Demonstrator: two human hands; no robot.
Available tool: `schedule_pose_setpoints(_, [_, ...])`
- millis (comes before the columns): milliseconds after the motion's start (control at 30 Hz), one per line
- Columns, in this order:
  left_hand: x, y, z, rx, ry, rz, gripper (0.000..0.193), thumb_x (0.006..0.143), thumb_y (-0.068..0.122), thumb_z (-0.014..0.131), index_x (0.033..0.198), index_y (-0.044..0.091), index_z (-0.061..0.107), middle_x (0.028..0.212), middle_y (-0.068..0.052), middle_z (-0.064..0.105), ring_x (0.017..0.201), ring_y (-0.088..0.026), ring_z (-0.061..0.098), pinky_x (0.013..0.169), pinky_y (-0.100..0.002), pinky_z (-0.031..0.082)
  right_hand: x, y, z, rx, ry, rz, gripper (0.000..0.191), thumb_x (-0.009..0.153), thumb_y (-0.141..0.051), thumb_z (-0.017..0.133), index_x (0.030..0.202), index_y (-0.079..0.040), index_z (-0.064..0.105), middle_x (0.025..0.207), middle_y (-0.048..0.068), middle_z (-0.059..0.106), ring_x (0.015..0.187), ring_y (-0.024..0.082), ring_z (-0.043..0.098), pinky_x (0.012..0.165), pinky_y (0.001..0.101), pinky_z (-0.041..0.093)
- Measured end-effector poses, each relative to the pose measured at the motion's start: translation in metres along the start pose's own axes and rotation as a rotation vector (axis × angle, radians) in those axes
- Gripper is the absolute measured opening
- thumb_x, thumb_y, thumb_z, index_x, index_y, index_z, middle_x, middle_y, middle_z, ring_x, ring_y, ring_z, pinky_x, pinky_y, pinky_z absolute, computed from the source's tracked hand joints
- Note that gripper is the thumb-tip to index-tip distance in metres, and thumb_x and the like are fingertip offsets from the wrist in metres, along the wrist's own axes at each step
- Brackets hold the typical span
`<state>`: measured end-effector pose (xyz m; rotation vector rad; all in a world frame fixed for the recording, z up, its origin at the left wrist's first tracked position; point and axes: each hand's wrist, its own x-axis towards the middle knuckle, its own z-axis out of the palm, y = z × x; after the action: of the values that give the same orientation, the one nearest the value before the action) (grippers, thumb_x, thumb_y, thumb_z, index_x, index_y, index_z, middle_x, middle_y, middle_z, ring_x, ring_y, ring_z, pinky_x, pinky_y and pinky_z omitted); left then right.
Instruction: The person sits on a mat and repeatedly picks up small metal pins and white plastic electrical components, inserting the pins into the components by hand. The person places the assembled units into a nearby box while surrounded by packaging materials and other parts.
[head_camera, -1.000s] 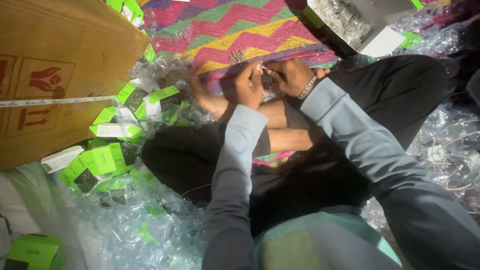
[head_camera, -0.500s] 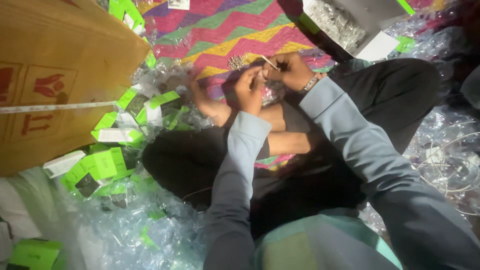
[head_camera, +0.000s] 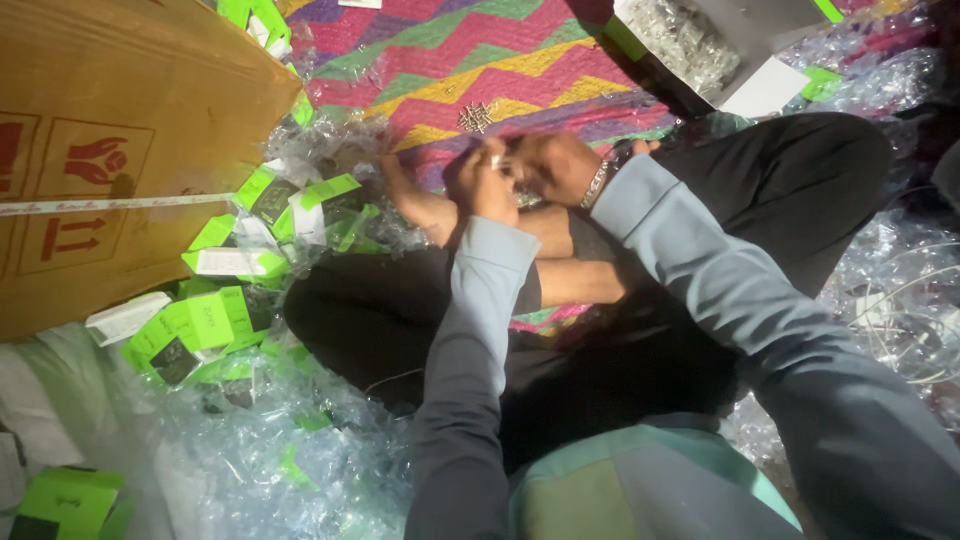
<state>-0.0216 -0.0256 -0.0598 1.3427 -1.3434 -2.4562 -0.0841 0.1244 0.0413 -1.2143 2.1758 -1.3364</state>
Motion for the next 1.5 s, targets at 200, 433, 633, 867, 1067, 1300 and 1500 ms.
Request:
schedule_pose_setpoints(200, [0.040,0.029,-0.018,-0.294,-0.158,0.219,0.021,0.108,0.025,0.064,0.103,0.006,0.060,0.085,-0.003,0.059,0.071,-0.012,0.054,0.061,-0.026,0.044,0.001,-0.013,0.004,0.061,0.160,0.034,0.010,0.087,-0.007,0.070,0.096,-0.003,0.070,0.094,0.016,0.072,0.087,0.038,0.070,0.078,0.0444,0.055])
schedule_pose_setpoints(433, [0.024,0.037,-0.004,-0.256,-0.114,0.156,0.029,0.099,0.013,0.057,0.125,-0.001,0.060,0.106,-0.004,0.067,0.099,-0.019,0.066,0.093,-0.034,0.060,-0.003,-0.008,-0.003,-0.162,-0.060,0.364,0.018,0.086,-0.019,0.072,0.099,-0.006,0.076,0.092,0.020,0.073,0.083,0.041,0.070,0.073,0.0491,0.054])
schedule_pose_setpoints(633, [0.004,0.059,0.007,0.432,0.013,0.490,0.029,0.098,0.009,0.063,0.120,-0.009,0.063,0.102,-0.017,0.072,0.090,-0.024,0.071,0.085,-0.037,0.061,-0.001,-0.019,-0.005,-0.145,-0.104,0.300,0.025,0.090,-0.025,0.071,0.111,-0.012,0.077,0.099,0.018,0.075,0.085,0.040,0.071,0.073,0.0498,0.055])
schedule_pose_setpoints(867, [-0.033,0.090,0.009,0.353,0.111,0.671,0.034,0.084,0.008,0.074,0.111,-0.011,0.067,0.105,-0.021,0.073,0.096,-0.028,0.072,0.088,-0.039,0.060,0.002,-0.029,-0.013,-0.150,-0.113,0.338,0.026,0.093,-0.027,0.068,0.110,-0.010,0.076,0.100,0.018,0.075,0.086,0.040,0.070,0.074,0.0504,0.054])
schedule_pose_setpoints(1067, [-0.035,0.101,0.007,0.429,0.091,0.568,0.039,0.087,0.019,0.068,0.117,-0.005,0.071,0.111,-0.018,0.074,0.101,-0.028,0.072,0.090,-0.037,0.057,0.002,-0.027,-0.012,-0.144,-0.124,0.356,0.026,0.092,-0.028,0.069,0.108,-0.009,0.076,0.098,0.018,0.075,0.086,0.040,0.071,0.073,0.0500,0.054])
schedule_pose_setpoints(1300, [-0.049,0.109,0.023,0.777,0.148,0.454,0.022,0.091,0.020,0.070,0.101,0.000,0.073,0.093,-0.015,0.072,0.090,-0.025,0.069,0.084,-0.037,0.053,0.000,-0.026,-0.011,-0.152,-0.127,0.360,0.026,0.093,-0.029,0.069,0.104,-0.007,0.077,0.096,0.018,0.074,0.085,0.040,0.071,0.074,0.0505,0.054])
schedule_pose_setpoints(1500, [-0.032,0.095,0.018,0.871,0.184,0.534,0.027,0.087,0.025,0.068,0.098,0.001,0.075,0.090,-0.012,0.073,0.088,-0.024,0.069,0.086,-0.035,0.051,0.001,-0.023,-0.010,-0.149,-0.100,0.328,0.027,0.091,-0.030,0.070,0.105,-0.007,0.077,0.095,0.019,0.074,0.084,0.041,0.070,0.072,0.0510,0.054])
